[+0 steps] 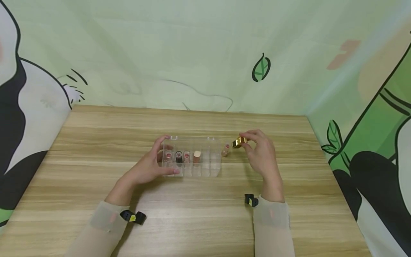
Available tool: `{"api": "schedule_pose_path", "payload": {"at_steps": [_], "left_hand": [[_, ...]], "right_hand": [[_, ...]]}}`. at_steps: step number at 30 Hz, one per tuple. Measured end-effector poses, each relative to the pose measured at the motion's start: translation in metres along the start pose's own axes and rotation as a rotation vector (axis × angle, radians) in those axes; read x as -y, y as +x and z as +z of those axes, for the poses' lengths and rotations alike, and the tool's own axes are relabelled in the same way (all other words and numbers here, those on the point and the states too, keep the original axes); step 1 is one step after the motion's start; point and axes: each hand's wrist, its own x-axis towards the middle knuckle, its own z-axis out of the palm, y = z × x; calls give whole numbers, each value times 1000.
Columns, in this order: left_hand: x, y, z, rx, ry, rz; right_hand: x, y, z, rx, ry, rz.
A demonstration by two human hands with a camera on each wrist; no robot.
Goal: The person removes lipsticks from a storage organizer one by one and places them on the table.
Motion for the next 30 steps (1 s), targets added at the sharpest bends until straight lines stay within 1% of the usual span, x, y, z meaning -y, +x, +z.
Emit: {"api": "schedule_pose_path", "payload": {"at_steps": [8, 12, 19, 22, 27, 30], "left_hand": [[-1, 0, 0, 3, -12, 0], [-1, 0, 0, 4, -17, 5], [1, 0, 1, 2, -25, -7], [1, 0, 1, 4, -25, 0], [0, 0, 0, 2, -10, 11], [-1, 0, 0, 1, -9, 1]], "right_hand": [[-1, 0, 2, 48, -11, 5], [-2, 1, 5, 67, -16, 28], [-3, 2, 9, 115, -29, 62], [-3, 2, 10, 136, -30, 79], [-4, 2, 11, 156, -37, 103], [-5, 2, 12, 163, -41, 106]]}}
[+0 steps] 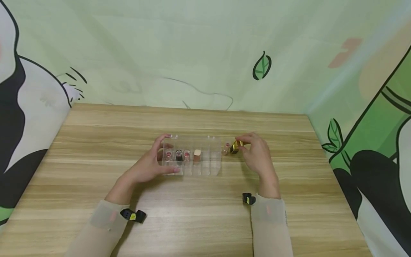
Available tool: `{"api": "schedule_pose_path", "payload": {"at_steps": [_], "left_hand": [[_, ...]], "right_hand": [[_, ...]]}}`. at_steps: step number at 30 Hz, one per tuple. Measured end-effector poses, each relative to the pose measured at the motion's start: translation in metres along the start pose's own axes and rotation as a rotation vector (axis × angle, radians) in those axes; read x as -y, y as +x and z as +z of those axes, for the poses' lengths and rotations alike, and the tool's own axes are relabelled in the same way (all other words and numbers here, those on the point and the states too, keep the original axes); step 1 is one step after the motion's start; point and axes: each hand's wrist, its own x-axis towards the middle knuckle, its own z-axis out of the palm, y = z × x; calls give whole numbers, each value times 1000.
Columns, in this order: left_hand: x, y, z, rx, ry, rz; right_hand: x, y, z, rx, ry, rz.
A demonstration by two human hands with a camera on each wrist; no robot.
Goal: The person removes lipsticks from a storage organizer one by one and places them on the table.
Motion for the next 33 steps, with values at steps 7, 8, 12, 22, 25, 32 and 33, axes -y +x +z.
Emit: {"api": "schedule_pose_path", "payload": {"at_steps": [7, 8, 12, 22, 25, 32, 33], "left_hand": [[1, 1, 0, 3, 4, -15], [1, 0, 0, 4, 6, -15], [2, 1, 0, 0, 7, -12], [1, 0, 0, -5, 1, 8], [1, 0, -1, -3, -5, 13], [2, 0, -1, -4, -2, 14], [2, 0, -1, -3, -3, 14]], "right_hand": [[-1, 1, 3, 20, -9, 14], [-2, 1, 4, 23, -11, 18], [-3, 1, 5, 36, -20, 27], [-4, 3, 7, 40, -34, 27], [-4, 3, 8, 44, -35, 31], [-4, 4, 11, 55, -24, 44], [-4, 4, 11, 55, -23, 43]]}}
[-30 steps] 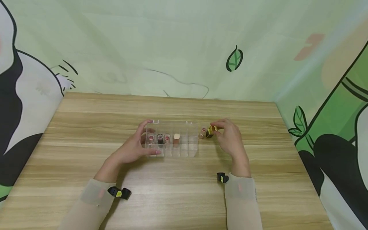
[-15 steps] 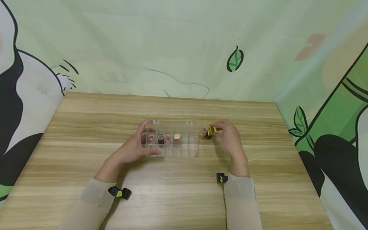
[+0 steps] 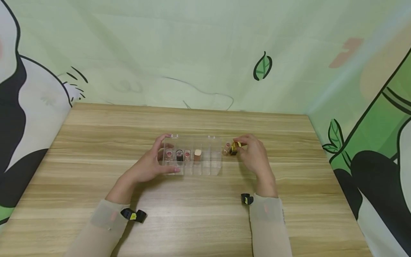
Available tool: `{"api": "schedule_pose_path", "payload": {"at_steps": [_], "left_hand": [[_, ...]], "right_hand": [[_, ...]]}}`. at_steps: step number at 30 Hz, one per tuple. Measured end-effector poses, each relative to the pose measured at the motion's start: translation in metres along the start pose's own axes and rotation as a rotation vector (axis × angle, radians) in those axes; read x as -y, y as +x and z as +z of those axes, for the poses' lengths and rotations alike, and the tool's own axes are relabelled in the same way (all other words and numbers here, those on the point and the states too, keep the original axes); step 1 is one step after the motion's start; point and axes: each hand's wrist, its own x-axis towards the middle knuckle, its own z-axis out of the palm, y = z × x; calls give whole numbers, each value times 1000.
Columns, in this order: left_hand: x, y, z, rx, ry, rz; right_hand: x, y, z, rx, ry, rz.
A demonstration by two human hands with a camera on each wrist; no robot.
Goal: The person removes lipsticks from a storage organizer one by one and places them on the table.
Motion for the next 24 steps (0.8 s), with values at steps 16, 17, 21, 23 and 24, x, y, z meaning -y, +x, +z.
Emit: {"api": "schedule_pose_path", "payload": {"at_steps": [16, 17, 21, 23, 24], "left_hand": [[-1, 0, 0, 1, 9, -8], [-1, 0, 0, 1, 9, -7], [-1, 0, 0, 0, 10, -5], [-1, 0, 0, 2, 10, -4], [-1, 0, 0, 1, 10, -4]], "right_hand": [[1, -1, -2, -3, -4, 1], [1, -1, -2, -3, -3, 0], [4, -2, -3, -4, -1, 1], [5, -2, -4, -7, 3, 1], [5, -2, -4, -10, 5, 1]]}}
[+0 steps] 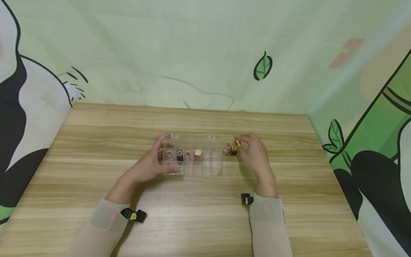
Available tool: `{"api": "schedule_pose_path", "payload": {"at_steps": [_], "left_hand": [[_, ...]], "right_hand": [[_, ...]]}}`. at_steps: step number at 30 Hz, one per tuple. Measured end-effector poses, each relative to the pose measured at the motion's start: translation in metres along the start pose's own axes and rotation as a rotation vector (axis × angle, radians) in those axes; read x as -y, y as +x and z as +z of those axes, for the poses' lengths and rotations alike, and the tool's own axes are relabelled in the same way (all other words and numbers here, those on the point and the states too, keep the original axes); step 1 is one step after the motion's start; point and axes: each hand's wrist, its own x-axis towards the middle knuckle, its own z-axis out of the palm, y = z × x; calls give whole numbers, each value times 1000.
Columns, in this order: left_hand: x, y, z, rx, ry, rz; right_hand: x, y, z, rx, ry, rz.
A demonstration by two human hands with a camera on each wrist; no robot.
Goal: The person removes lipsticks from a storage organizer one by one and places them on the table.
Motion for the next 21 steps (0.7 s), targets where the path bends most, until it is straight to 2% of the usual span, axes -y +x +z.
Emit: {"api": "schedule_pose_path", "payload": {"at_steps": [14, 21], "left_hand": [[1, 0, 0, 2, 1, 7], [2, 1, 0, 1, -3, 10]], "right_hand": [[10, -4, -3, -56, 12, -86], [20, -6, -2, -53, 19, -122]]}}
